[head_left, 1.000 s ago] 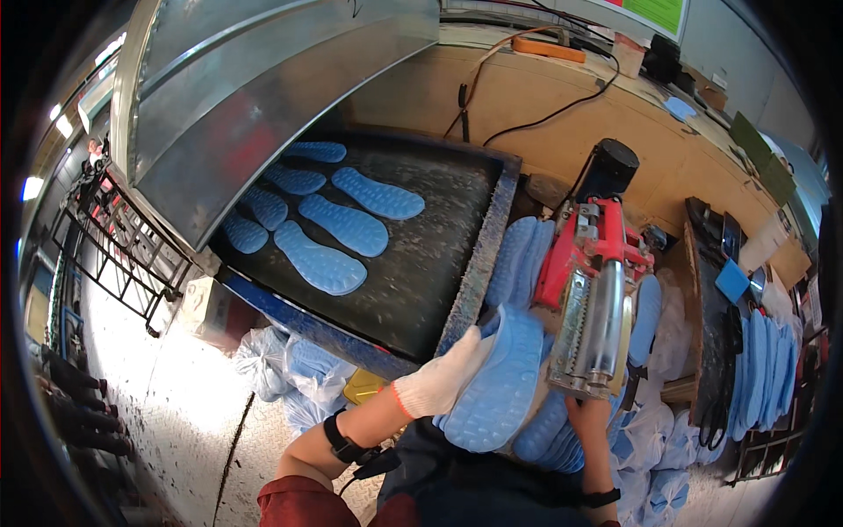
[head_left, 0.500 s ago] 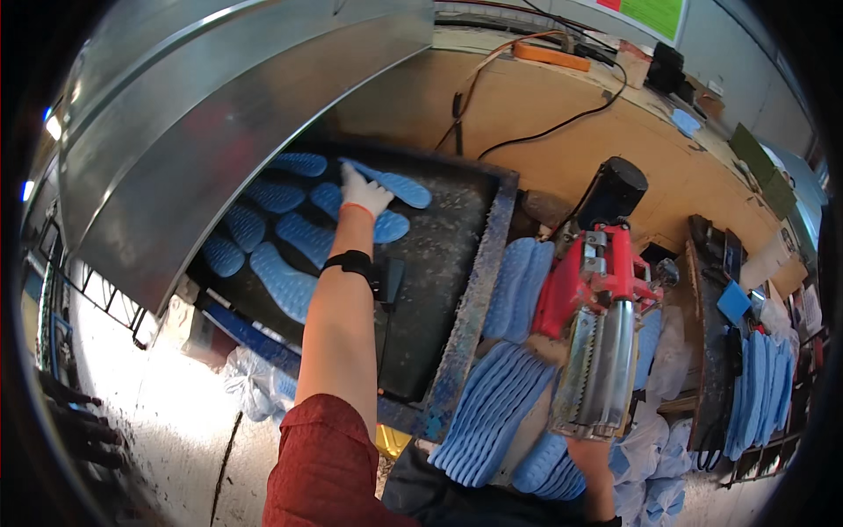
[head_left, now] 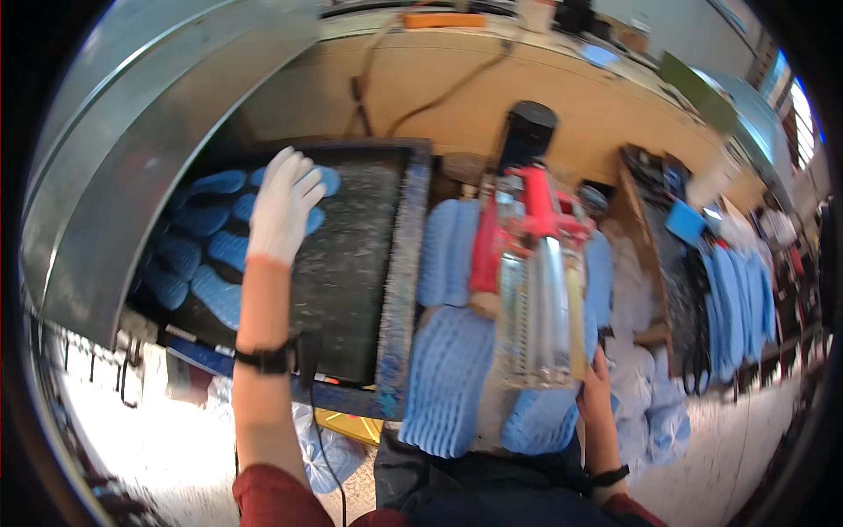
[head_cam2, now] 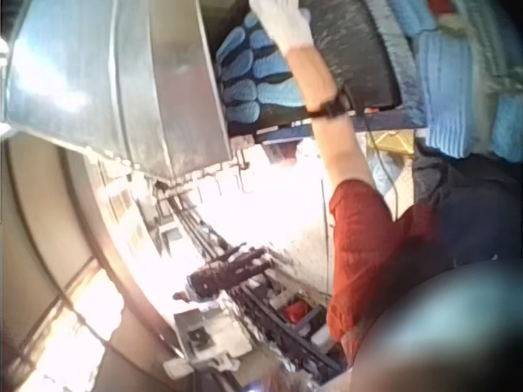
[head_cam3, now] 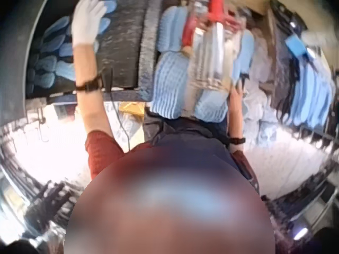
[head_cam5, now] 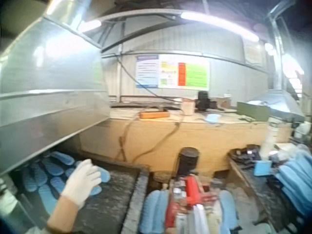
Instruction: Operating a roller machine to process or apply adhesive to shoe insoles on a factory floor.
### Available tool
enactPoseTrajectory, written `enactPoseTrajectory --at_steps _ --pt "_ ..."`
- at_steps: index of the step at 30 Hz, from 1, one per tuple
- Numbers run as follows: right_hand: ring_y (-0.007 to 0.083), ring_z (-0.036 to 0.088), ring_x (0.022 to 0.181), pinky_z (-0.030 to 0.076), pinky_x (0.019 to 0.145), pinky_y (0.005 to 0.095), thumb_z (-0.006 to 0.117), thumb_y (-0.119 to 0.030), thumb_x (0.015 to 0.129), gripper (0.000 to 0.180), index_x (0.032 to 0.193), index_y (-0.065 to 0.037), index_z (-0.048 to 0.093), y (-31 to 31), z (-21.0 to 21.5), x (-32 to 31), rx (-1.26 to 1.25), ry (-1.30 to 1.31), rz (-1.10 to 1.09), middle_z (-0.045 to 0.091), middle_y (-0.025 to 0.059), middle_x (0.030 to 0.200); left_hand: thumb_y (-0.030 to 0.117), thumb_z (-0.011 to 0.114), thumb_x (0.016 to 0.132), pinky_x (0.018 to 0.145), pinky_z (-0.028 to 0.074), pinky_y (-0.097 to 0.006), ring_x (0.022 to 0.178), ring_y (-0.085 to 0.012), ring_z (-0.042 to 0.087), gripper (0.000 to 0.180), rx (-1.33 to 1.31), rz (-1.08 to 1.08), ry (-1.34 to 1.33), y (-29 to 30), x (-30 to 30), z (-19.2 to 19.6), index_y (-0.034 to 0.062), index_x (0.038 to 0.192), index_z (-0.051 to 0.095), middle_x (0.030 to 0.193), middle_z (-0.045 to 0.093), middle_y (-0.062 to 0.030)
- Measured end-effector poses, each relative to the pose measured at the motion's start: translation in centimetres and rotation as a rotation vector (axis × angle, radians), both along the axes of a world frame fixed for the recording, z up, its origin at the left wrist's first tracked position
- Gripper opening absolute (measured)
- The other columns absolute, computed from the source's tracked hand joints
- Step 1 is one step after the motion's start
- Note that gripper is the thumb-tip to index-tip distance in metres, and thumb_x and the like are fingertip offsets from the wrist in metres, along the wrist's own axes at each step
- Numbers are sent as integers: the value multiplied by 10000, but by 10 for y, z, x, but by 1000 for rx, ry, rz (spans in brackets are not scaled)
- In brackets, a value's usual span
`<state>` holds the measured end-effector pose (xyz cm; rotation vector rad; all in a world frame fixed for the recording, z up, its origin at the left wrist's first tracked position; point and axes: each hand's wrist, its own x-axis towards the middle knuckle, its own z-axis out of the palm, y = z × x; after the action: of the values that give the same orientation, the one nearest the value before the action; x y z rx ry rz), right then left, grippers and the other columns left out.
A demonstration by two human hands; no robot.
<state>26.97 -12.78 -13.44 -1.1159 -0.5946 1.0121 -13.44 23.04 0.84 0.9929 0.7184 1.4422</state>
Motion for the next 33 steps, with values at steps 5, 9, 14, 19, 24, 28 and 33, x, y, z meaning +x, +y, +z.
enactPoseTrajectory --at_steps 5,9,14,19,24,28,33 --pt "208 574 1151 425 1003 327 539 5 923 441 1361 -48 524 -1 41 14 -51 -588 -201 602 79 1279 327 504 1017 1044 441 -441 1269 -328 512 642 48 -82 91 -145 56 12 -17 1503 265 1428 447 -247" --pt "270 611 1111 461 971 360 528 24 918 419 1316 -91 589 11 70 27 22 -1321 -260 620 130 1293 366 489 1018 1057 425 -431 1265 -312 506 667 60 -132 29 -207 101 12 -6 1515 245 1453 419 -246" --pt "358 610 990 504 861 402 610 47 809 512 1278 -156 628 34 102 15 231 -1595 -224 627 155 1257 556 395 1016 1176 236 -472 1465 -357 246 809 153 -332 -32 -229 162 24 23 1563 128 1587 200 -265" --pt "297 631 981 513 841 378 611 -22 908 369 1271 -86 606 22 93 4 255 -1266 -108 651 137 1201 653 308 993 1213 111 -477 1519 -347 67 875 278 -365 63 -211 205 26 42 1575 78 1630 67 -230" --pt "189 648 982 514 825 309 520 -87 1005 229 1227 -46 554 -15 42 11 48 -710 -233 667 124 1093 663 206 996 1221 112 -441 1507 -310 103 855 406 -358 296 -201 200 -8 46 1575 88 1616 110 -195" --pt "154 646 897 515 749 277 523 -98 1000 274 1264 -29 510 -20 3 3 -237 -451 104 665 106 1046 662 201 999 1202 176 -438 1449 -309 232 846 330 -372 352 -192 187 -36 50 1575 106 1539 241 -195" --pt "157 667 889 540 731 303 565 -171 986 320 1276 -43 521 7 -31 -58 -352 -183 473 672 111 1029 685 240 988 1139 293 -432 1298 -308 440 867 116 -448 299 -194 161 -54 56 1575 128 1381 418 -192"
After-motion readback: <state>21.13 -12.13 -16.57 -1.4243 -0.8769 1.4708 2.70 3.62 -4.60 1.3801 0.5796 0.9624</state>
